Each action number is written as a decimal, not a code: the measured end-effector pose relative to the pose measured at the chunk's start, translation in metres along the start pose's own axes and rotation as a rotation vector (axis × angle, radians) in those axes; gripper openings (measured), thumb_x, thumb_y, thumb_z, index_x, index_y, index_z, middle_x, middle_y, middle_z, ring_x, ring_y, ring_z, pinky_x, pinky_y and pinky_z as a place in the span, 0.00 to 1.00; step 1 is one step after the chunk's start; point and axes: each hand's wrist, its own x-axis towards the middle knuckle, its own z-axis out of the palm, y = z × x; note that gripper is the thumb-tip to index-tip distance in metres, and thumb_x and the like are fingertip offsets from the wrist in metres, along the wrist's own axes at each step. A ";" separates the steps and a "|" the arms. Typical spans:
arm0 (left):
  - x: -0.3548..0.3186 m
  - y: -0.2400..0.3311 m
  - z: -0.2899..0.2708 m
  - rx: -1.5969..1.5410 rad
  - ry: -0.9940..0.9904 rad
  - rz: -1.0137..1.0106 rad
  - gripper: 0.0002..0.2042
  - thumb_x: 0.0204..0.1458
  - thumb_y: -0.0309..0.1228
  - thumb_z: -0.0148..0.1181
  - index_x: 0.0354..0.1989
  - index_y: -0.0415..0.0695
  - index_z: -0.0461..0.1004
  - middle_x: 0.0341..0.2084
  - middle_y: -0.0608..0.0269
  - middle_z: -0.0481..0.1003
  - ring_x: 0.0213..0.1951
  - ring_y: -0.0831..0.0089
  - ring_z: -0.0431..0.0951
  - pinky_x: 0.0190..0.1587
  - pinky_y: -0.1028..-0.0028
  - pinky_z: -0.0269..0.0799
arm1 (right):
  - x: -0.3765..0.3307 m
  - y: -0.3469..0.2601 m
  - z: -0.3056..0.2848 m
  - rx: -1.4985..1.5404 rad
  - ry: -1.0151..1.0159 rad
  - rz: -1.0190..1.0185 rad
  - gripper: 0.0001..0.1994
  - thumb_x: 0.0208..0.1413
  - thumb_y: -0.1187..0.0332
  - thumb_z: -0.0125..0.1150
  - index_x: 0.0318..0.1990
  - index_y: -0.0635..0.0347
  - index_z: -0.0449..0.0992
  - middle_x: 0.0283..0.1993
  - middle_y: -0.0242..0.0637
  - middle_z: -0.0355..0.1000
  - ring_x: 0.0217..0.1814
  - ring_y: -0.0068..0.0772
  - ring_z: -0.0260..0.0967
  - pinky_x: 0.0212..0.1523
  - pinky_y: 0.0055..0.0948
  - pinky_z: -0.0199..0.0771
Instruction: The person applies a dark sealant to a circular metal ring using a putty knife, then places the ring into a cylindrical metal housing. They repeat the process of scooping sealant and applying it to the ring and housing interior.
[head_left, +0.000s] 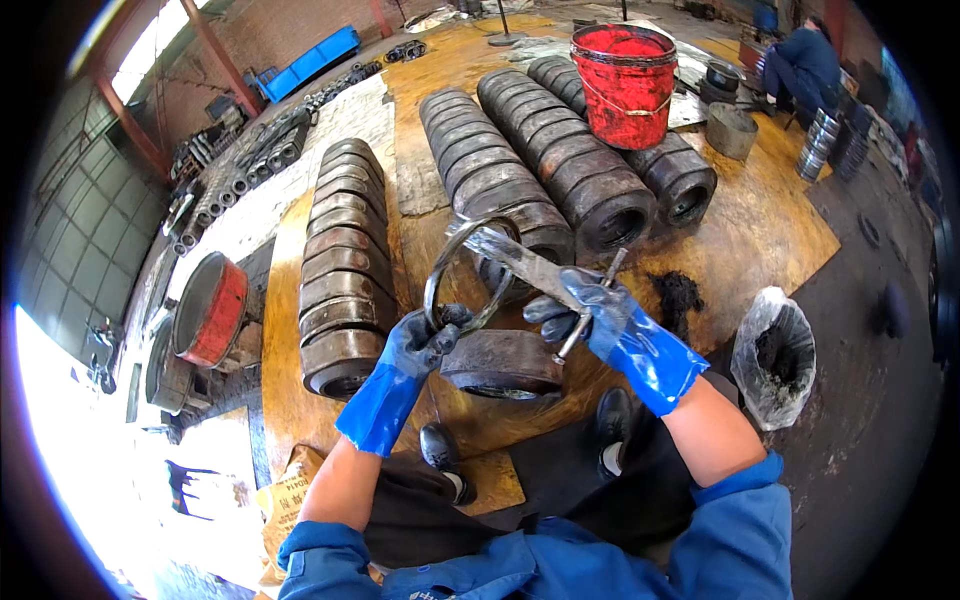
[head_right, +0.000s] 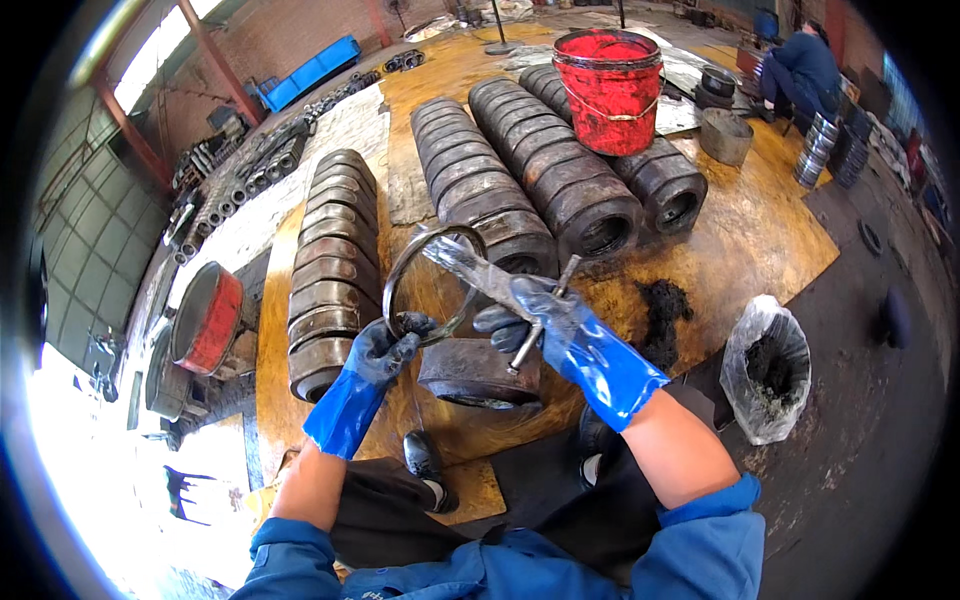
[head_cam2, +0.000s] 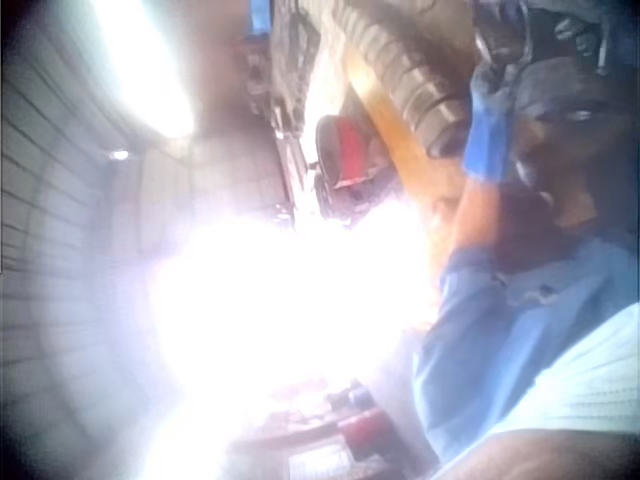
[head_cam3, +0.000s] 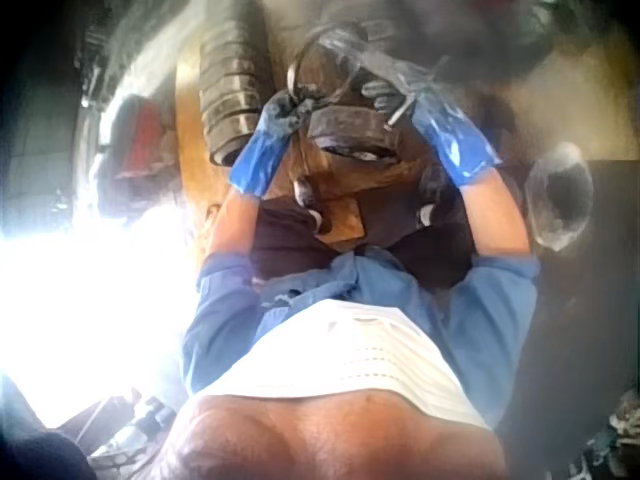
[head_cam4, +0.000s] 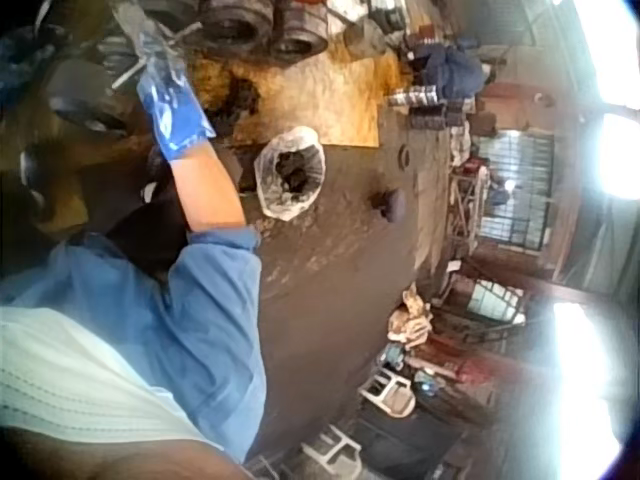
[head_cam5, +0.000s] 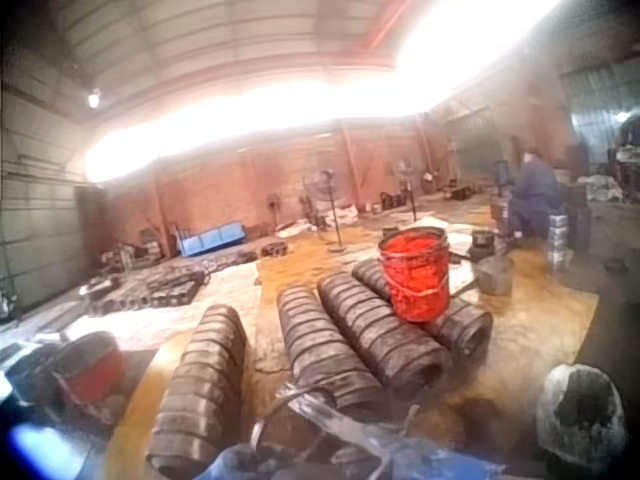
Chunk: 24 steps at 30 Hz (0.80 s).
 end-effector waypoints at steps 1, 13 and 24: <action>0.001 -0.002 -0.002 0.075 0.028 -0.001 0.18 0.57 0.25 0.62 0.55 0.37 0.72 0.48 0.58 0.78 0.49 0.72 0.76 0.55 0.73 0.70 | 0.001 0.002 0.002 0.022 -0.010 0.011 0.24 0.64 0.57 0.55 0.58 0.69 0.70 0.43 0.57 0.78 0.37 0.43 0.80 0.33 0.35 0.85; 0.026 0.106 0.023 0.762 0.082 0.018 0.23 0.57 0.43 0.63 0.51 0.35 0.74 0.37 0.55 0.77 0.38 0.73 0.75 0.43 0.71 0.72 | 0.014 0.019 -0.009 -0.048 -0.076 -0.052 0.22 0.63 0.58 0.59 0.56 0.66 0.72 0.40 0.53 0.79 0.37 0.43 0.81 0.35 0.38 0.86; 0.036 0.081 0.000 0.384 0.139 -0.152 0.12 0.61 0.35 0.58 0.42 0.37 0.75 0.28 0.62 0.79 0.28 0.78 0.75 0.30 0.78 0.71 | 0.010 0.018 0.010 -0.259 -0.064 -0.006 0.23 0.64 0.55 0.56 0.56 0.65 0.72 0.40 0.48 0.79 0.39 0.37 0.81 0.36 0.31 0.84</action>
